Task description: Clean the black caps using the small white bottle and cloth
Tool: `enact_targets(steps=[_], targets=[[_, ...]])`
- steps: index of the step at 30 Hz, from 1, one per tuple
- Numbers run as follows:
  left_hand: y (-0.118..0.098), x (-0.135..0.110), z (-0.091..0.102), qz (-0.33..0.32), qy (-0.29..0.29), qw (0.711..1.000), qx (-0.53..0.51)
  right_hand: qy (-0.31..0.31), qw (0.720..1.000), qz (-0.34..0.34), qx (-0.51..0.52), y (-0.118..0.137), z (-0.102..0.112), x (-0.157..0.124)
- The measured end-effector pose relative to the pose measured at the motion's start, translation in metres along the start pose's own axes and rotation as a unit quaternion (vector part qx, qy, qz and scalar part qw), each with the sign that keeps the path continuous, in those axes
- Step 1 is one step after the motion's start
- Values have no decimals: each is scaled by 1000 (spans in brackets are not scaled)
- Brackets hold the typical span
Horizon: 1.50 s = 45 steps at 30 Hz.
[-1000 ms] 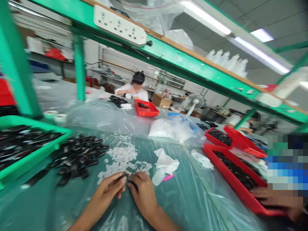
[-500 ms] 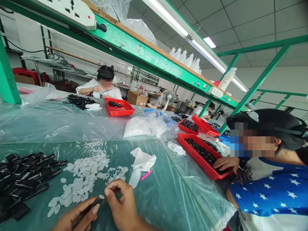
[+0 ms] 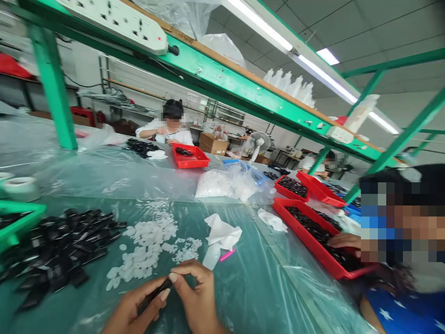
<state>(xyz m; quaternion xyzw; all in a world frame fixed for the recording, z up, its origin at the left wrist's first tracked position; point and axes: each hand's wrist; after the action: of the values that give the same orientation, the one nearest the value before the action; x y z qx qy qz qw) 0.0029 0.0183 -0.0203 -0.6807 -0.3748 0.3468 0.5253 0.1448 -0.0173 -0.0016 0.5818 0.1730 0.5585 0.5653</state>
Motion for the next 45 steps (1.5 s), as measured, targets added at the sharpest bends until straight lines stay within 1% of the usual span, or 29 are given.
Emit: enact_targets(steps=[1,3,5,8,12,15,19,22,25,28,29,32,36,42,43,45], targets=[[-4,-3,-2,-10,19,1000,4,2,1000,0,9,-1,1,-1],[-13,-6,-6,-40,47,998,6,36,999,13,11,-4,2,-3],[-20,-8,-8,-77,55,996,3,60,998,12,-9,-7,4,-3],[-24,-11,-9,-102,58,993,-6,72,997,12,-35,-10,6,-3],[-23,-13,-10,-103,74,991,-34,77,994,35,-67,-12,9,-4],[-23,-12,-10,-108,90,988,-68,70,994,47,-64,-12,8,-5],[-24,-11,-11,-112,104,983,-100,44,998,22,-28,-11,3,-7],[-26,-12,-12,-109,105,982,-110,42,999,9,-26,-11,2,-7],[-26,-13,-12,-110,103,982,-115,55,996,44,-55,-15,4,-5],[-26,-13,-11,-111,106,982,-114,47,992,85,-85,-18,5,-6],[-27,-13,-11,-110,107,982,-113,37,992,87,-88,-18,5,-6],[-27,-13,-11,-100,108,982,-115,18,994,63,-85,-16,4,-9],[-29,-15,-9,-97,107,985,-93,33,994,58,-89,-12,4,-12],[-33,-18,-8,-121,75,990,18,40,988,93,-115,-15,5,-13],[-33,-18,-8,-118,76,990,15,41,986,102,-123,-16,6,-12],[-34,-17,-7,-94,98,990,-29,55,982,116,-136,-18,7,-10]])
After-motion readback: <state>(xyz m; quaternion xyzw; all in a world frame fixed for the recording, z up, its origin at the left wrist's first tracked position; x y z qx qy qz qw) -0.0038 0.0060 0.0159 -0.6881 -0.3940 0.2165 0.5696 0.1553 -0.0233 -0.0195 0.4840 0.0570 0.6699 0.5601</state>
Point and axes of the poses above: each hand's wrist, its own x-axis towards the middle knuckle, its own z-axis out of the back of the hand, y = z × x, and after that the axes turned 15 degrees about -x, right-handed
